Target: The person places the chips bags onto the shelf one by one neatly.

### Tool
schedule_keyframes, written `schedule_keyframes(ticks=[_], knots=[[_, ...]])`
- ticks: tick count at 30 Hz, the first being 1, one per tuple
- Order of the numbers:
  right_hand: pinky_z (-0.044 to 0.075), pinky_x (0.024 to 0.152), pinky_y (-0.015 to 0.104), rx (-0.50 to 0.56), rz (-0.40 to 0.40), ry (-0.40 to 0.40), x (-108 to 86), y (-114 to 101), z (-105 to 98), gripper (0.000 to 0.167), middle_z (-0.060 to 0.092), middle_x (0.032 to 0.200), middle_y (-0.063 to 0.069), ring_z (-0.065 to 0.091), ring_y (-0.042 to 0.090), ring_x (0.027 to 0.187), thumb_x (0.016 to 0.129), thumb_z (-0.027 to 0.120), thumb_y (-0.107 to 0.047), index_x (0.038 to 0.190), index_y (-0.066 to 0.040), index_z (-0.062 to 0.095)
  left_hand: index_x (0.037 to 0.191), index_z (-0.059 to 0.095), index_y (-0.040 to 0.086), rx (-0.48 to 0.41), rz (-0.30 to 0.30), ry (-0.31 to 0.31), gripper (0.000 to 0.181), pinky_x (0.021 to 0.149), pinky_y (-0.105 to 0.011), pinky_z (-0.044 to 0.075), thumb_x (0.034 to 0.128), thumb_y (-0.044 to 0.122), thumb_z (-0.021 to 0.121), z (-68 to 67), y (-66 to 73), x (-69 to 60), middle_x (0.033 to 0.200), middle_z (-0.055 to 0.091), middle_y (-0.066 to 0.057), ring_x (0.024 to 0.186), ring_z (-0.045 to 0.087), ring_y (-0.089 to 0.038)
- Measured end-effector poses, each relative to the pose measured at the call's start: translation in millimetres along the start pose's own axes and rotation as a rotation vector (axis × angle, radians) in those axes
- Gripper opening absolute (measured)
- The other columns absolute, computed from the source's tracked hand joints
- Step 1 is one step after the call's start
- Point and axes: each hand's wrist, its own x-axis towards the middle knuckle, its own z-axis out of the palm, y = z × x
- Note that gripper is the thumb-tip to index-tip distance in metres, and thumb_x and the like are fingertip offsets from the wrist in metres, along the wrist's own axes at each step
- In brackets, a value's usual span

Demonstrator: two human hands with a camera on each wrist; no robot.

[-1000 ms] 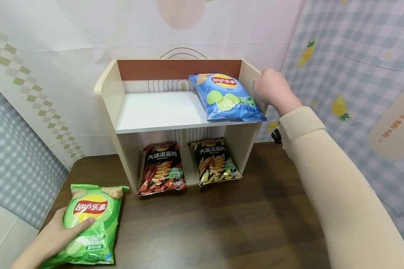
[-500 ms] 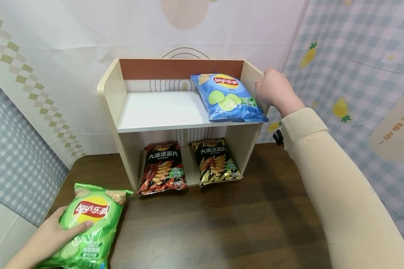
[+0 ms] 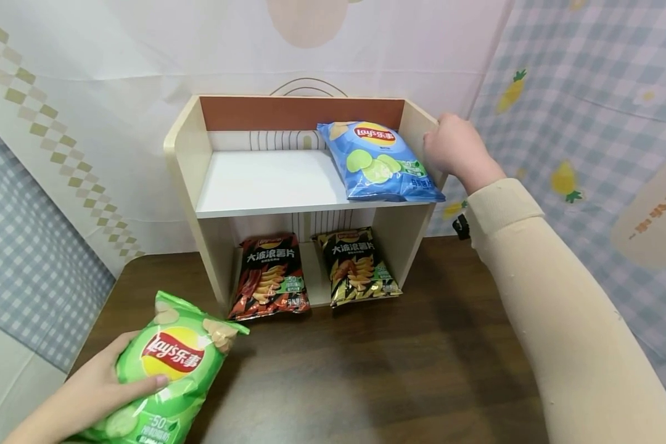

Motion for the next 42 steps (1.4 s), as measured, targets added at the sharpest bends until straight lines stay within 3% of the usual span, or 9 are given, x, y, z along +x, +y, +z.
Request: schedule_keyframes(ticks=[10, 20, 30, 42], knots=[[0.050, 0.084, 0.053, 0.004, -0.006, 0.003, -0.9, 1.2, 0.3, 0.053, 0.047, 0.132, 0.029, 0.051, 0.040, 0.109, 0.102, 0.031, -0.031, 0.142, 0.005, 0.033, 0.147, 0.026, 0.012, 0.065, 0.091, 0.081, 0.091, 0.061, -0.030, 0.052, 0.0787, 0.040, 0.080, 14.7, 30.8, 0.2, 0.096, 0.062, -0.009, 0.074, 0.063, -0.014], [0.051, 0.083, 0.052, 0.003, -0.017, 0.006, -1.9, 1.3, 1.1, 0.053, 0.047, 0.132, 0.030, 0.052, 0.040, 0.108, 0.102, 0.031, -0.031, 0.141, 0.006, 0.033, 0.146, 0.029, 0.014, 0.130, 0.178, 0.176, 0.097, 0.062, -0.028, 0.050, 0.0722, 0.047, 0.082, 30.9, 49.2, 8.2, 0.102, 0.061, -0.005, 0.077, 0.060, -0.011], [0.051, 0.083, 0.052, 0.001, -0.018, 0.011, -1.3, 2.4, 0.9, 0.053, 0.047, 0.131, 0.029, 0.052, 0.040, 0.108, 0.102, 0.031, -0.031, 0.141, 0.006, 0.033, 0.148, 0.029, 0.023, 0.082, 0.301, 0.236, 0.095, 0.063, -0.028, 0.050, 0.0718, 0.043, 0.084, 41.8, 69.8, 12.7, 0.101, 0.061, -0.001, 0.078, 0.060, -0.010], [0.052, 0.082, 0.051, 0.016, -0.007, 0.008, -0.8, 3.1, 1.4, 0.053, 0.047, 0.132, 0.029, 0.051, 0.040, 0.108, 0.102, 0.032, -0.031, 0.141, 0.005, 0.033, 0.145, 0.031, 0.032, 0.058, 0.399, 0.294, 0.093, 0.063, -0.028, 0.052, 0.0702, 0.043, 0.085, 49.3, 89.5, 24.3, 0.100, 0.061, 0.003, 0.077, 0.061, -0.011]])
